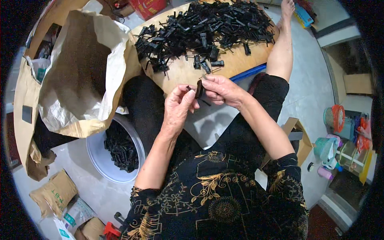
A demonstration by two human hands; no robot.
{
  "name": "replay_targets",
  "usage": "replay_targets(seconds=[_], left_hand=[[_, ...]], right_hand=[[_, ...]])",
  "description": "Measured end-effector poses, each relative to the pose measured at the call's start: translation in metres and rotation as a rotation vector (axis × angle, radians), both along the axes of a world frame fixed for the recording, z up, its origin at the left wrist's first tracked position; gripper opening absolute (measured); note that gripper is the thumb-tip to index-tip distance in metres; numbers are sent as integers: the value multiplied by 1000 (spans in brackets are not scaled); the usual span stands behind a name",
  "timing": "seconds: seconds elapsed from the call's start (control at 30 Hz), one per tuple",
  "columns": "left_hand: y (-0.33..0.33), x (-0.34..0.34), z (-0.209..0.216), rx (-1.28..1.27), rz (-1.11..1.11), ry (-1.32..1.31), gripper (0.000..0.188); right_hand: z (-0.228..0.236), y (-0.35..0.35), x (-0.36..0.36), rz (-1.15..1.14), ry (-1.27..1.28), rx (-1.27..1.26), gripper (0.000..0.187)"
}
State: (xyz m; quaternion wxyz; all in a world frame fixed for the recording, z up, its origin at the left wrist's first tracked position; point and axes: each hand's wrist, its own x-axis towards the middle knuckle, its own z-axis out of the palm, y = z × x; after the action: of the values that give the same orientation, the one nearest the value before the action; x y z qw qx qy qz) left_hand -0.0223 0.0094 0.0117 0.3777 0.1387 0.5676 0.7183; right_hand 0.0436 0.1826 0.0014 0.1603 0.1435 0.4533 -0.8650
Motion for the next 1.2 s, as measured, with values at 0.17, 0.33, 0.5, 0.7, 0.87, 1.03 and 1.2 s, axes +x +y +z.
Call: replay_targets(seconds=[0.17,0.33,0.5,0.7,0.87,1.03,1.2], left_hand=[[-8,8,1,48,-127,-229,47],[-6,21,-4,133,-183,-317,61],[-5,22,-11,91,-122,-274,53],[-1,18,-12,-27,-107,-132,36],[6,18,-13,-168,-76,-20,27],[8,16,-22,-247,-112,68,27],[9,16,-28,-280,-98,94,27]], right_hand=[[9,-1,9,125,-17,64,22],[6,-4,16,206,-36,122,24],[11,-24,21,-51,-48,353,23],[2,-32,30,-80,138,643,20],[4,-32,32,1,189,814,20],[5,-30,28,21,160,788,19],[-4,-36,26,-21,126,748,16]])
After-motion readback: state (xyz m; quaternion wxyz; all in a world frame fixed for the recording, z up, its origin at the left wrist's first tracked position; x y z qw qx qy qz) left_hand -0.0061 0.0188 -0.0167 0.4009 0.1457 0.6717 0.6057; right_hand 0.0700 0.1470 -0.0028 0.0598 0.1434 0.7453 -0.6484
